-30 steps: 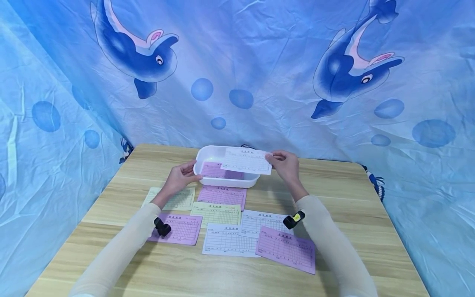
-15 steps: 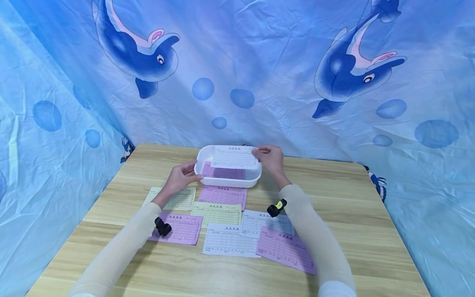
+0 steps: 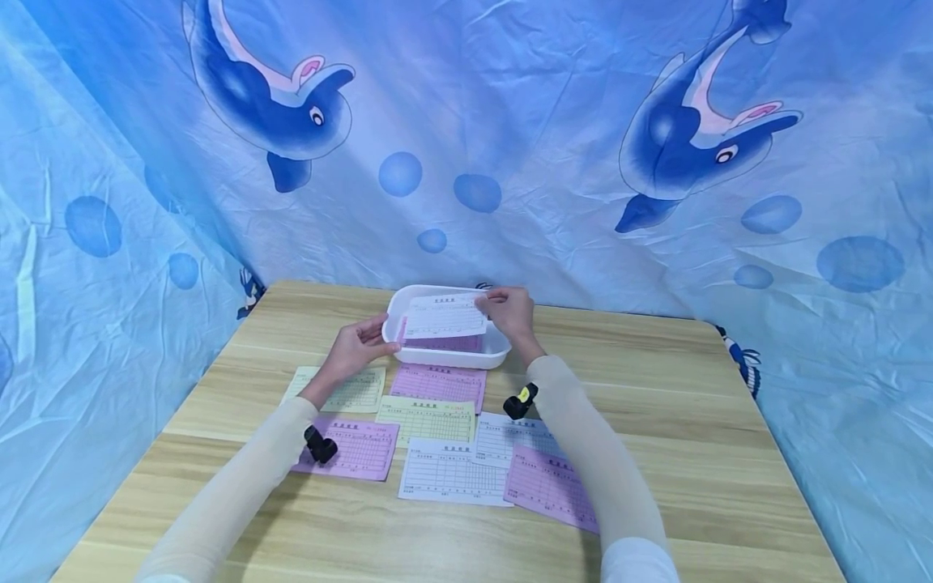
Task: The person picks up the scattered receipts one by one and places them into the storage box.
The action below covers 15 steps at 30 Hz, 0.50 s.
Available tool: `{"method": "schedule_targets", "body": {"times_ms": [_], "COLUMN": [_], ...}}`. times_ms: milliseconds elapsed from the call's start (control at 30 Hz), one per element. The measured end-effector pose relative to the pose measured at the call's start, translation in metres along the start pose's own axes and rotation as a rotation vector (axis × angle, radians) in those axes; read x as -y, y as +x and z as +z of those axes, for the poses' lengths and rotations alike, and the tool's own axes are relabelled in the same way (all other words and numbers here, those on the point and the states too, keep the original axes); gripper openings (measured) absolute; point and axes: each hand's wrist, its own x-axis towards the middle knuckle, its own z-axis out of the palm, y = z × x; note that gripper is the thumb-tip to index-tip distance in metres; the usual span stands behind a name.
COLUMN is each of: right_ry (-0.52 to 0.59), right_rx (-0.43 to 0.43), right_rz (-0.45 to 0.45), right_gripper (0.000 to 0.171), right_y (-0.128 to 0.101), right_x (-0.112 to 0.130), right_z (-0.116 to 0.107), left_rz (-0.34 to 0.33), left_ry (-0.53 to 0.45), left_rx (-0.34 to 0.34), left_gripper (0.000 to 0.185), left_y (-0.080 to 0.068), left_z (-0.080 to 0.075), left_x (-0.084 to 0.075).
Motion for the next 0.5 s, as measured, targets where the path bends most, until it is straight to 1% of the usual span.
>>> {"method": "schedule_targets", "body": {"times_ms": [233, 500], "right_ry": [-0.042, -0.122], "right_rx": [0.024, 0.025], "right_rz": [0.014, -0.024], "right_gripper": [0.024, 0.021], "right_y": [-0.001, -0.004], "right_x": [-0.003, -0.004], "right_z": [0.012, 0.02], "left_rz": [0.009, 0.019], "left_ry": [-0.003, -0.014], "left_rx": [0.001, -0.005], "left_gripper": [0.08, 0.079], "left_y": [-0.001, 0.0], "left_z": [0.001, 0.001], "left_x": [0.0, -0.001]}}
